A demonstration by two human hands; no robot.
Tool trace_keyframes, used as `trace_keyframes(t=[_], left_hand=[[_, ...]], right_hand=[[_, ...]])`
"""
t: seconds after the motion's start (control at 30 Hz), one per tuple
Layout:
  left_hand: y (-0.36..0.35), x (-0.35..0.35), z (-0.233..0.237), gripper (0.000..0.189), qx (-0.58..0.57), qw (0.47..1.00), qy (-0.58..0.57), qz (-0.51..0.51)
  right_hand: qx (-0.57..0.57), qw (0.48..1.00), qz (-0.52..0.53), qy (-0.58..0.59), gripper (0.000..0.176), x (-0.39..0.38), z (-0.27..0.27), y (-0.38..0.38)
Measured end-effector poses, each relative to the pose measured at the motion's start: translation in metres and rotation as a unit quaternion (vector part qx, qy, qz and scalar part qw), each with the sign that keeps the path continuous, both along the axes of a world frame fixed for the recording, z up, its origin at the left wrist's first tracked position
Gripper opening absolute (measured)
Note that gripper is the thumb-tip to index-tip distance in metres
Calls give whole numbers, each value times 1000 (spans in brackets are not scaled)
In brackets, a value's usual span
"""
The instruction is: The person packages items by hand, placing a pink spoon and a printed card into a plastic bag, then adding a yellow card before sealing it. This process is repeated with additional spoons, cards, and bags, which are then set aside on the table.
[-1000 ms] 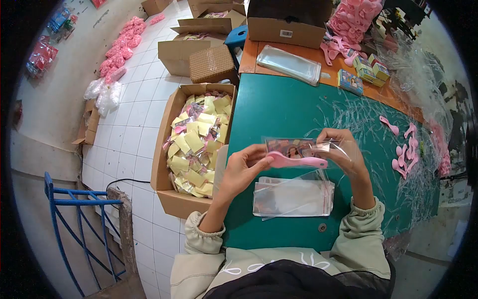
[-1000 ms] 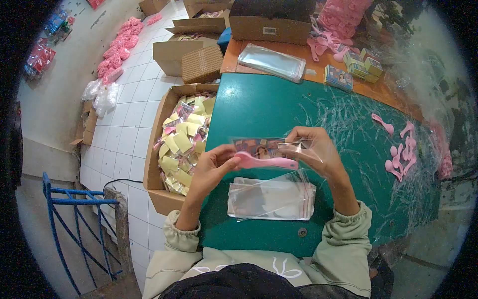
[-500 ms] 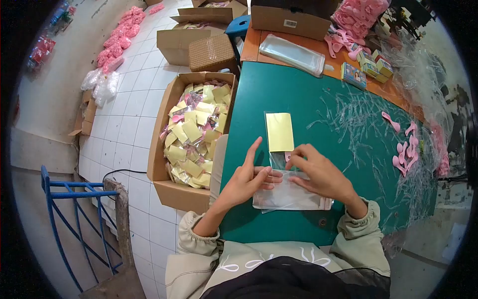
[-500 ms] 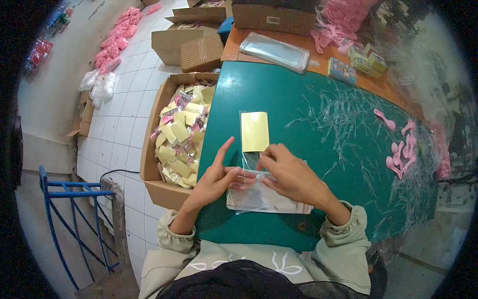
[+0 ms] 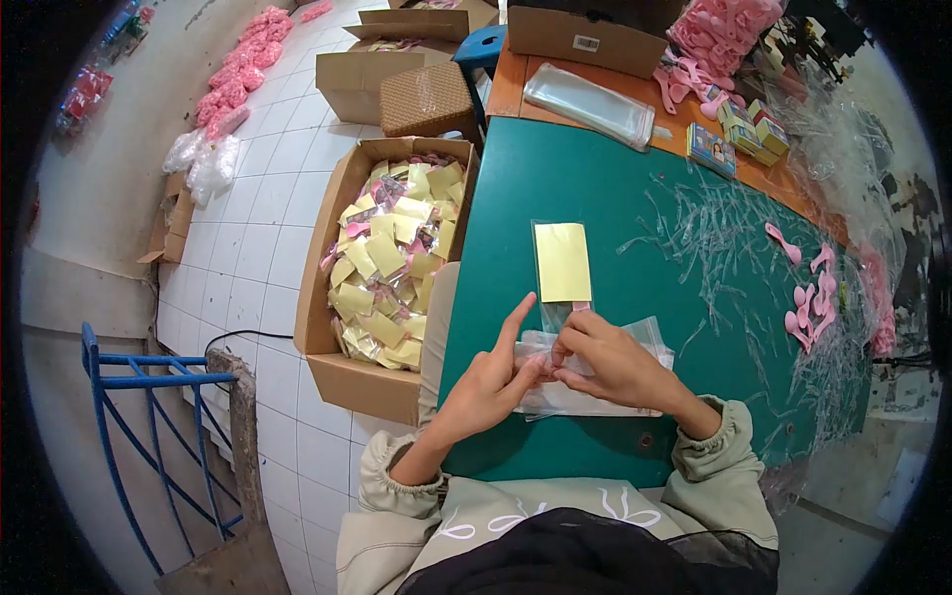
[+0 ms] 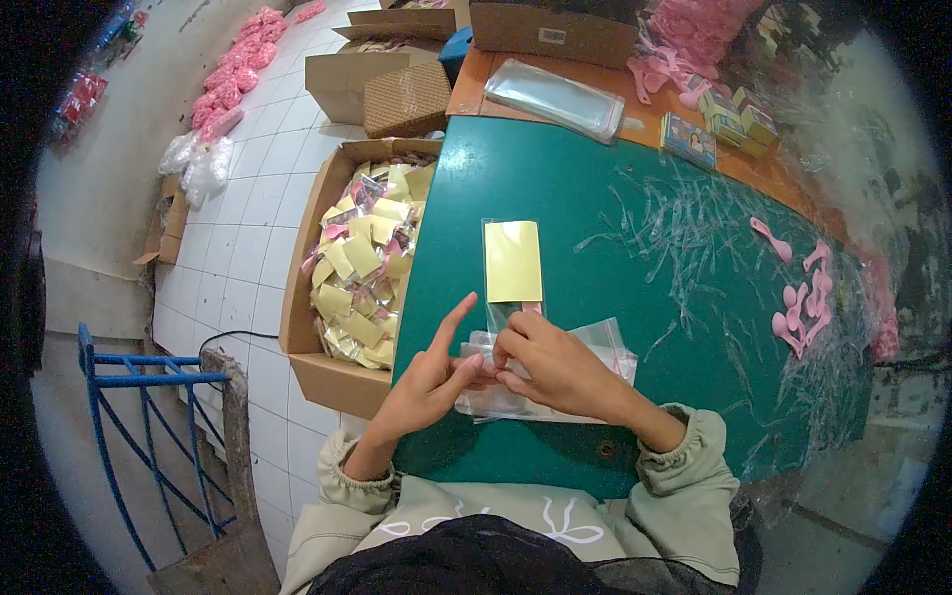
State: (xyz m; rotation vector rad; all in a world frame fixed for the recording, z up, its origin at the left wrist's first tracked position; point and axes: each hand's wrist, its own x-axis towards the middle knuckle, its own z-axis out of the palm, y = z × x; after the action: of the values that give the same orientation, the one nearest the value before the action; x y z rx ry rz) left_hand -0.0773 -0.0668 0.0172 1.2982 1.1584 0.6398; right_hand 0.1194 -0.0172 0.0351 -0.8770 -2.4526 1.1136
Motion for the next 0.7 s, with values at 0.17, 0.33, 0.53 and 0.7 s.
trace_keyframes(t=[0.17, 0.33, 0.53, 0.7], left_hand=[[-4, 0, 9, 63, 18, 1000, 13, -10], [0, 2, 8, 64, 26, 999, -14, 25], [14, 8, -7, 69, 28, 998, -32, 52], [19, 5, -10, 73, 31, 993, -41, 109]], right_hand=[[-58, 998, 20, 16, 17, 3, -2, 2], [37, 999, 22, -1, 17, -1, -1, -3], [112, 994, 20, 4, 18, -5, 1, -13], [12, 998, 57, 7, 19, 8, 7, -8]])
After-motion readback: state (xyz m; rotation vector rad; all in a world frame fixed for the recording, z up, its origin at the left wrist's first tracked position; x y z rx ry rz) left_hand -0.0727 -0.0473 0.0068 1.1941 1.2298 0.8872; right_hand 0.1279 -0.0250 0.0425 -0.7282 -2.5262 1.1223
